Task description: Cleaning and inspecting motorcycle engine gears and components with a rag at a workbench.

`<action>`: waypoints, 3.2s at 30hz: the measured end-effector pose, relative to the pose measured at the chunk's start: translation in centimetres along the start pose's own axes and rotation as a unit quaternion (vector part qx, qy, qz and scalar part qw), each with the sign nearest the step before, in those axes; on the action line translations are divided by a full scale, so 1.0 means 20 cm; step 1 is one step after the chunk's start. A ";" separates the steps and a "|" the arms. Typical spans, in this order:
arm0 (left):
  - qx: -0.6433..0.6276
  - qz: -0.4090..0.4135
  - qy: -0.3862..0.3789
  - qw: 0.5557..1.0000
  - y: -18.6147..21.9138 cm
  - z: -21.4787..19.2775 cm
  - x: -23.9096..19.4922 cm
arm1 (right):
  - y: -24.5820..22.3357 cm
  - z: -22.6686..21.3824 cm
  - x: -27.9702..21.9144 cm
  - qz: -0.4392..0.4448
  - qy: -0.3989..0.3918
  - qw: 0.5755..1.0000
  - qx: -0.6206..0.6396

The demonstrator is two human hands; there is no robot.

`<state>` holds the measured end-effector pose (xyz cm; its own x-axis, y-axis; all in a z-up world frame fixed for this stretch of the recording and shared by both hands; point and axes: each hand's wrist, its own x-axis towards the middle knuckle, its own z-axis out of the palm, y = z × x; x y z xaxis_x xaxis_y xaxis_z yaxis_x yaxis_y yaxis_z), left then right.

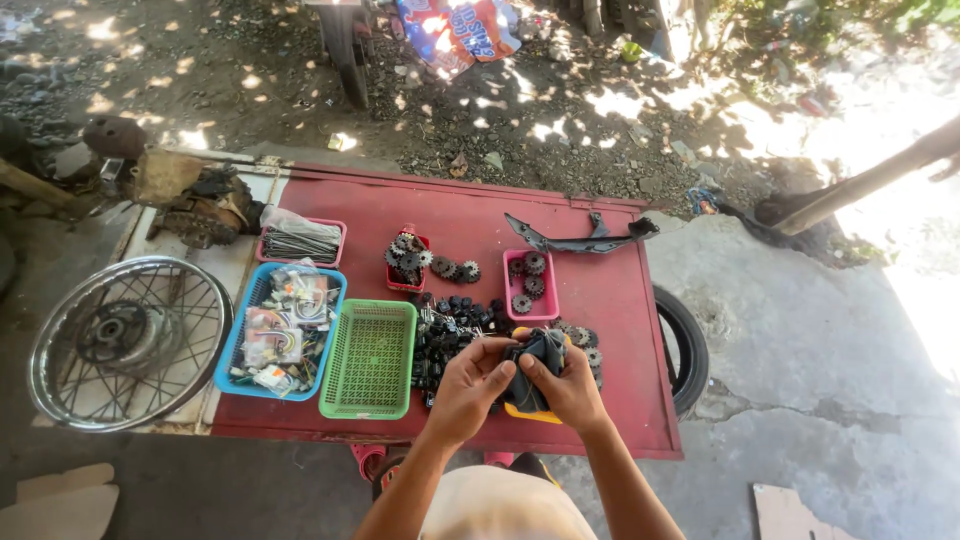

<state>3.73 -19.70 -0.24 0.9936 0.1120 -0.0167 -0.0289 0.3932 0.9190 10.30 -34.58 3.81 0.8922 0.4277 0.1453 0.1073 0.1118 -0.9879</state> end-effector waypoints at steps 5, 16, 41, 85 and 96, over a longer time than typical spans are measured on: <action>-0.057 -0.033 -0.001 0.998 -0.04 0.11 -0.05 | 0.13 -0.18 -0.04 0.094 -0.028 0.995 -0.006; -0.059 -0.005 -0.033 0.998 0.06 -0.09 -0.01 | 0.10 0.04 0.01 0.058 0.007 0.998 -0.009; -0.051 -0.041 -0.135 0.989 0.21 -0.65 0.09 | 0.07 0.74 0.05 -0.005 0.208 0.977 -0.057; -0.122 0.004 -0.034 0.992 0.25 -0.53 0.08 | -0.03 0.71 0.13 -0.151 0.264 0.920 -0.248; -0.133 -0.007 -0.106 0.985 0.22 -0.65 0.09 | 0.02 0.84 0.06 -0.142 0.245 0.932 -0.227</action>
<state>3.96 -5.82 -1.29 0.9938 -0.0767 0.0802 -0.0153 0.6212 0.7835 4.06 -18.98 4.48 0.8813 -0.0343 0.4713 0.4442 -0.2804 -0.8509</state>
